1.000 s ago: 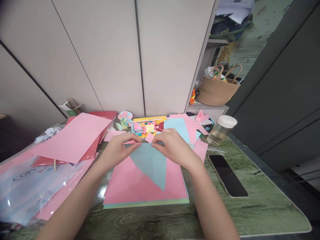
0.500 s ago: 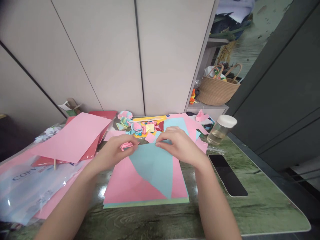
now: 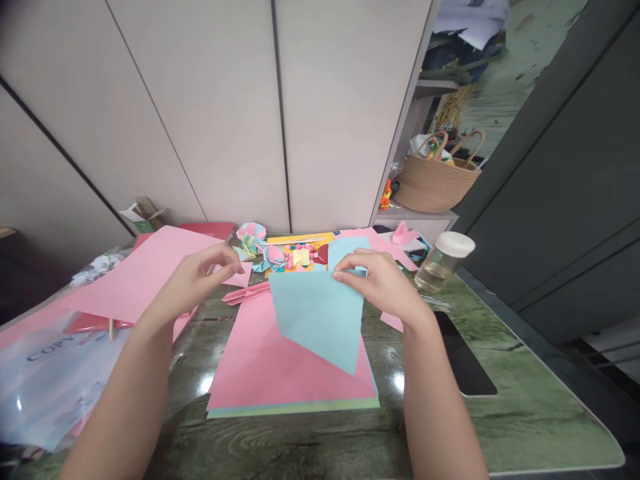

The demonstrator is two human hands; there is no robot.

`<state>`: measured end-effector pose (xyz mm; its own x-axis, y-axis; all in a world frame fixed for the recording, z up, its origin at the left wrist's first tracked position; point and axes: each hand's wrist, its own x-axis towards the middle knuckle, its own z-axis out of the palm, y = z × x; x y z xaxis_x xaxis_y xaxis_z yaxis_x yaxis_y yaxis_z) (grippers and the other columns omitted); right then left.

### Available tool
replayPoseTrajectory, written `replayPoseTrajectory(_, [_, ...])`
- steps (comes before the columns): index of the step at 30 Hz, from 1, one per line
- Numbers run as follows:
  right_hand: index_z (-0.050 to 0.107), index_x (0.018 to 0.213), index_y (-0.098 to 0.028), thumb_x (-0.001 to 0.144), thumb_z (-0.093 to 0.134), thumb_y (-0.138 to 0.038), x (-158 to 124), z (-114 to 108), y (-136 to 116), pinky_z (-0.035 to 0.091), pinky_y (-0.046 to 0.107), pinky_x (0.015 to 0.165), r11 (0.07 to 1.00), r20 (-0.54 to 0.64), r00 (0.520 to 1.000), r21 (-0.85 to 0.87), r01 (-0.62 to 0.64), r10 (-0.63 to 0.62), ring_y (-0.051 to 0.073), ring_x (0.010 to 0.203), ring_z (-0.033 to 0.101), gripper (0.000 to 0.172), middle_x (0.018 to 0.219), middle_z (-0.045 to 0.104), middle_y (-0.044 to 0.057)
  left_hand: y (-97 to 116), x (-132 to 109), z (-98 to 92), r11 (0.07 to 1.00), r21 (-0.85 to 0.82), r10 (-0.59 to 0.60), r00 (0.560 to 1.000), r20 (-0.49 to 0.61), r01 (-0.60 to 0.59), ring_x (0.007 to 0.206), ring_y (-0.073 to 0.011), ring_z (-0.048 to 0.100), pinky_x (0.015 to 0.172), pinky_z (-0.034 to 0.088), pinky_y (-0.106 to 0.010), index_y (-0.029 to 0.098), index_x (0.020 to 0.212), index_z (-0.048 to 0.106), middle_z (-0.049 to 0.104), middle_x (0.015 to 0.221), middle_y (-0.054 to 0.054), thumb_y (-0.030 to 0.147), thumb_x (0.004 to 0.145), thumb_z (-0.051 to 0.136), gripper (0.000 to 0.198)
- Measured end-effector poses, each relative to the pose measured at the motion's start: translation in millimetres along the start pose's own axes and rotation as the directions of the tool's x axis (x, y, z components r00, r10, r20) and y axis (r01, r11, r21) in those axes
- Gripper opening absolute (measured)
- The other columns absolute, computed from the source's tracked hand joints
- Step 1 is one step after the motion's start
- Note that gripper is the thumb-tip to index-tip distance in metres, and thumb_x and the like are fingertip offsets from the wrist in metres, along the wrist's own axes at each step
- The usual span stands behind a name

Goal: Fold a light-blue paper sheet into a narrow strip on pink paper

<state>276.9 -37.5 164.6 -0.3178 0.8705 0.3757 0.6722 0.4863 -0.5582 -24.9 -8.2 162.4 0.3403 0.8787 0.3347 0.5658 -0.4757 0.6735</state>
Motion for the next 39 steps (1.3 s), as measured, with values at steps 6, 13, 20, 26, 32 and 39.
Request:
replayPoseTrajectory(6, [0.066, 0.077, -0.023, 0.083, 0.056, -0.031, 5, 13, -8, 0.039, 0.025, 0.057, 0.999, 0.051, 0.999, 0.037, -0.014, 0.012, 0.016, 0.078, 0.058, 0.014, 0.082, 0.065, 0.001, 20, -4, 24.5, 0.999, -0.05, 0.025, 0.998, 0.064, -0.022, 0.086, -0.0154, 0.059, 0.066, 0.044, -0.024, 0.024, 0.092, 0.059, 0.065, 0.096, 0.001, 0.036, 0.08, 0.06, 0.018])
replayPoseTrajectory(13, [0.063, 0.088, -0.024, 0.081, 0.058, -0.019, 4, 25, -25, 0.038, 0.034, 0.084, 0.977, -0.04, 0.984, -0.13, 0.167, -0.174, 0.017, 0.086, 0.055, 0.01, 0.086, 0.067, 0.0, 35, -18, 41.6, 0.986, 0.097, 0.128, 0.991, 0.047, -0.132, 0.07, -0.0122, 0.059, 0.059, 0.04, -0.023, 0.023, 0.081, 0.058, 0.066, 0.078, 0.005, 0.024, 0.085, 0.05, 0.009])
replayPoseTrajectory(20, [0.058, 0.076, -0.021, 0.078, 0.055, -0.011, 5, 42, -43, 0.037, 0.032, 0.083, 0.947, 0.043, 0.95, -0.084, 0.311, -0.308, 0.015, 0.077, 0.05, 0.01, 0.073, 0.061, -0.002, 42, -24, 49.0, 0.926, 0.258, 0.253, 0.961, 0.116, -0.275, 0.064, -0.0116, 0.054, 0.058, 0.036, -0.023, 0.021, 0.084, 0.054, 0.062, 0.074, 0.004, 0.02, 0.087, 0.048, 0.008])
replayPoseTrajectory(26, [0.055, 0.071, -0.021, 0.071, 0.055, -0.007, 3, 35, -39, 0.038, 0.032, 0.082, 0.955, 0.093, 0.951, 0.039, 0.293, -0.296, 0.014, 0.074, 0.05, 0.015, 0.069, 0.057, -0.004, 43, -24, 45.0, 0.878, 0.245, 0.386, 0.911, 0.145, -0.411, 0.06, -0.011, 0.047, 0.056, 0.032, -0.023, 0.02, 0.078, 0.048, 0.054, 0.067, 0.003, 0.019, 0.09, 0.041, 0.015])
replayPoseTrajectory(32, [0.055, 0.067, -0.023, 0.068, 0.052, -0.008, 0, 21, -27, 0.04, 0.037, 0.085, 0.975, 0.084, 0.975, 0.106, 0.194, -0.203, 0.014, 0.067, 0.051, 0.015, 0.064, 0.056, -0.005, 39, -23, 24.2, 0.925, 0.203, 0.303, 0.946, 0.12, -0.322, 0.066, -0.0129, 0.05, 0.06, 0.036, -0.024, 0.021, 0.081, 0.051, 0.058, 0.074, 0.001, 0.027, 0.093, 0.037, 0.019])
replayPoseTrajectory(39, [0.056, 0.065, -0.021, 0.066, 0.054, -0.011, -5, -2, 0, 0.044, 0.032, 0.072, 0.994, 0.081, 0.995, 0.099, 0.042, -0.05, 0.014, 0.068, 0.053, 0.01, 0.069, 0.059, -0.003, 21, -23, -12.5, 0.976, 0.134, 0.177, 0.984, -0.014, -0.173, 0.07, -0.0129, 0.053, 0.061, 0.04, -0.024, 0.023, 0.081, 0.055, 0.061, 0.08, 0.002, 0.031, 0.089, 0.046, 0.014])
